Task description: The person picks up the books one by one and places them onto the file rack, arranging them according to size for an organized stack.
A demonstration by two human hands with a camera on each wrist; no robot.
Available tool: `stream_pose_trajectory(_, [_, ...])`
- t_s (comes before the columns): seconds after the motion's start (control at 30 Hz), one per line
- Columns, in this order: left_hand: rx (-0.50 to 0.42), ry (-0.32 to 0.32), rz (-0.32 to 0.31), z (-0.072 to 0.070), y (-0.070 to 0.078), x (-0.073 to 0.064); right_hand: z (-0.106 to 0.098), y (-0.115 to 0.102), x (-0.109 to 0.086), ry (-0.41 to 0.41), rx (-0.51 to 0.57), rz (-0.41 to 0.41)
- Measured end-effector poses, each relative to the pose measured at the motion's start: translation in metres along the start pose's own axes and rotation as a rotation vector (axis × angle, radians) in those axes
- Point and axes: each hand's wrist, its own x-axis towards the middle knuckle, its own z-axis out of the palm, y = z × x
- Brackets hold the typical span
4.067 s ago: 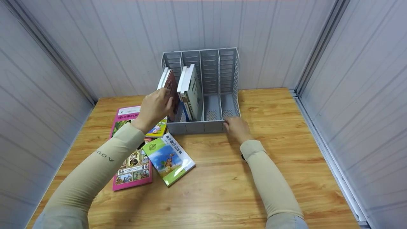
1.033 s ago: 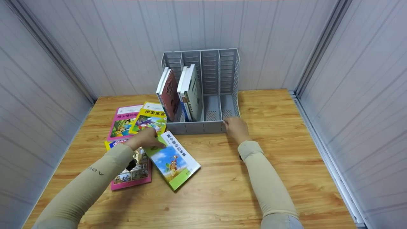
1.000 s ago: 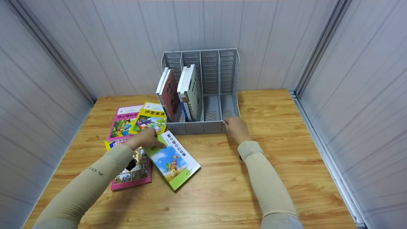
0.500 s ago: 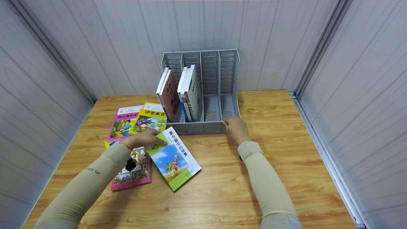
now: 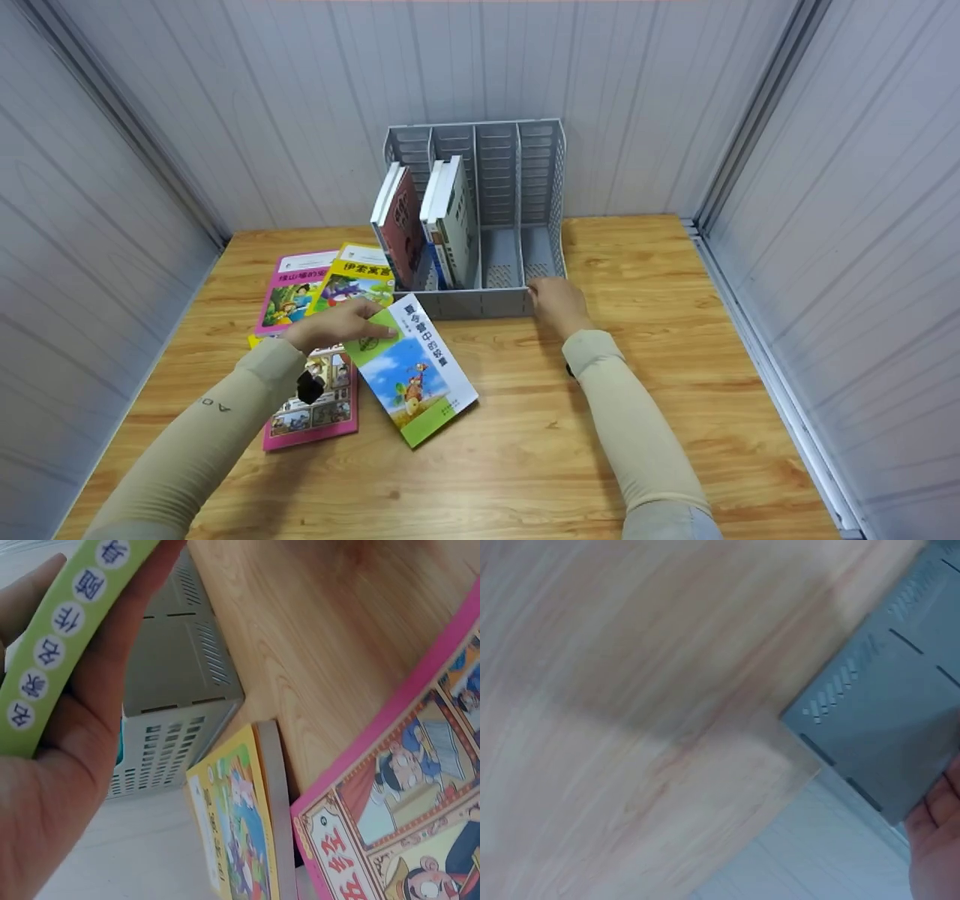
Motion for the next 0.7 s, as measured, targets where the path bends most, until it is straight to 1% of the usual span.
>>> stream_pose_trajectory(0.1, [-0.042,0.040,0.001,-0.001,0.001,0.000,-0.007,-0.003,-0.003,-0.048,0.024,0.003])
stream_pose_trajectory(0.17, [-0.076,0.068,-0.007,-0.002,0.002,0.000,-0.012,-0.006,-0.005,-0.027,0.051,-0.014])
stream_pose_trajectory(0.23, [-0.114,0.096,-0.020,-0.003,0.003,-0.002,-0.018,-0.011,-0.007,0.026,0.067,-0.053])
stream_pose_trajectory(0.3, [-0.157,0.121,-0.015,-0.002,0.004,-0.003,-0.024,-0.017,-0.009,0.106,0.084,-0.108])
stream_pose_trajectory(0.47, [-0.336,0.201,0.016,0.003,0.012,-0.004,-0.041,-0.040,-0.018,0.276,0.099,-0.242])
stream_pose_trajectory(0.57, [-0.439,0.254,0.026,0.006,0.019,-0.003,-0.051,-0.055,-0.026,0.338,0.103,-0.302])
stream_pose_trajectory(0.7, [-0.522,0.336,0.073,0.013,0.027,0.000,-0.060,-0.074,-0.035,0.413,0.073,-0.414])
